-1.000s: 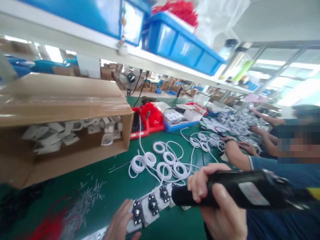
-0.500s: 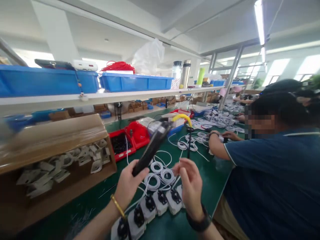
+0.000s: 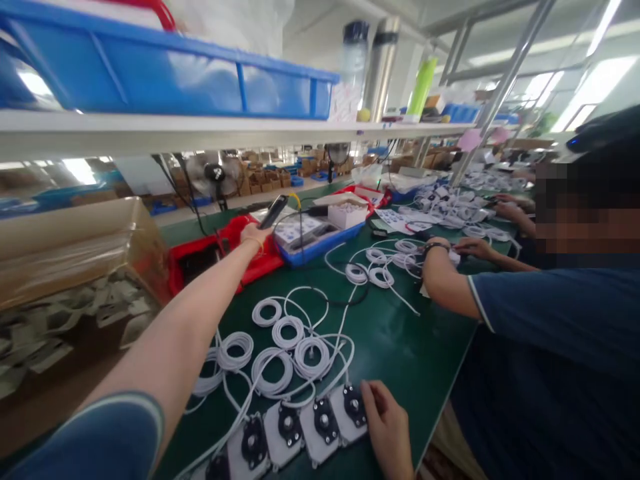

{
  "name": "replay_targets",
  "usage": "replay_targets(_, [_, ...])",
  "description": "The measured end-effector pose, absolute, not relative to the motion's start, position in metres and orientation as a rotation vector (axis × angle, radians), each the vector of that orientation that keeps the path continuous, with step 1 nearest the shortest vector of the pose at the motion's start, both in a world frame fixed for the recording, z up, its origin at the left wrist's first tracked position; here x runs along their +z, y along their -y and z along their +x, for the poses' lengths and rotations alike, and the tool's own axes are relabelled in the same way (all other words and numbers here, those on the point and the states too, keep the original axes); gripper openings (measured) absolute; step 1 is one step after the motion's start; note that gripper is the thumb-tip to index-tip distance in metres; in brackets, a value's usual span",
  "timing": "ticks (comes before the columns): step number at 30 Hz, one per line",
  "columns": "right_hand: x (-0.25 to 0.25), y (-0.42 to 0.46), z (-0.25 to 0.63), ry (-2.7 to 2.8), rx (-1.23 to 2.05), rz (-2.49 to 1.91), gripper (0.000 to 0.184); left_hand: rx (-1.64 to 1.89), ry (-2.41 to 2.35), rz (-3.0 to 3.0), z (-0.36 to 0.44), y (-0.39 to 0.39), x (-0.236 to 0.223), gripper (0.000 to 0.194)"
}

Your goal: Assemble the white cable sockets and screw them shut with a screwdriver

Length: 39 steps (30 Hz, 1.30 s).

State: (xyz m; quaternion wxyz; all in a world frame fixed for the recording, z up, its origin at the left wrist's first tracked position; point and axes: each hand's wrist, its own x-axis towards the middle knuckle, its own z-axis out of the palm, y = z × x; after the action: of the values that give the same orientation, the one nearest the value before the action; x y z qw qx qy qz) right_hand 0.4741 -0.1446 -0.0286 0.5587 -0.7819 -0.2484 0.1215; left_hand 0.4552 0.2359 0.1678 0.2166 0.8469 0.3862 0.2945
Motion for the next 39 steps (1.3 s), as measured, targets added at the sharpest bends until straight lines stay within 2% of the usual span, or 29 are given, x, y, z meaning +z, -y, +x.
replay_targets(3, [-0.025,0.148,0.474,0.589,0.333,-1.917,0.036,0.704,-1.213,2.385,0.487,-0.263,0.136,0.031])
replay_targets(8, [-0.019,0.151,0.475,0.598,0.318,-1.980,0.035,0.680,-1.149,2.557,0.517,-0.290,0.109,0.070])
replay_targets(10, [-0.018,0.151,0.475,0.582,0.315,-1.995,0.036,0.714,-1.154,2.595,0.515,-0.290,0.111,0.064])
replay_targets(12, [-0.019,0.150,0.475,0.561,0.329,-2.001,0.038,0.763,-1.173,2.625,0.497,-0.277,0.118,0.047])
replay_targets(14, [-0.021,0.149,0.474,0.540,0.353,-1.979,0.040,0.800,-1.083,2.690,0.459,-0.247,0.129,0.039])
replay_targets(17, [-0.022,0.150,0.474,0.489,0.313,-1.878,0.037,0.742,-0.691,2.811,0.362,-0.179,0.137,0.032])
replay_targets(21, [-0.012,0.165,0.473,0.771,-0.112,-1.807,0.031,0.559,-0.607,2.860,0.202,-0.088,0.115,0.036])
replay_targets(24, [0.005,0.180,0.466,1.349,-0.308,-1.871,0.046,0.442,-0.648,2.991,0.121,-0.042,0.088,0.048])
replay_targets(26, [0.018,0.182,0.458,1.688,-0.335,-1.938,0.052,0.403,-0.683,3.033,0.102,-0.020,0.074,0.050])
replay_targets(29, [0.034,0.167,0.447,2.116,-0.280,-1.939,0.058,0.337,-0.724,3.051,0.120,0.000,0.060,0.053])
replay_targets(32, [0.041,0.140,0.448,2.444,-0.152,-1.857,0.075,0.180,-0.728,3.003,0.154,0.004,0.051,0.063])
replay_targets(37, [0.043,0.109,0.462,2.648,0.026,-1.736,0.099,0.055,-0.841,2.964,0.179,0.001,0.045,0.083])
replay_targets(39, [0.041,0.102,0.463,2.654,0.060,-1.720,0.105,0.030,-0.870,2.945,0.181,0.000,0.044,0.084])
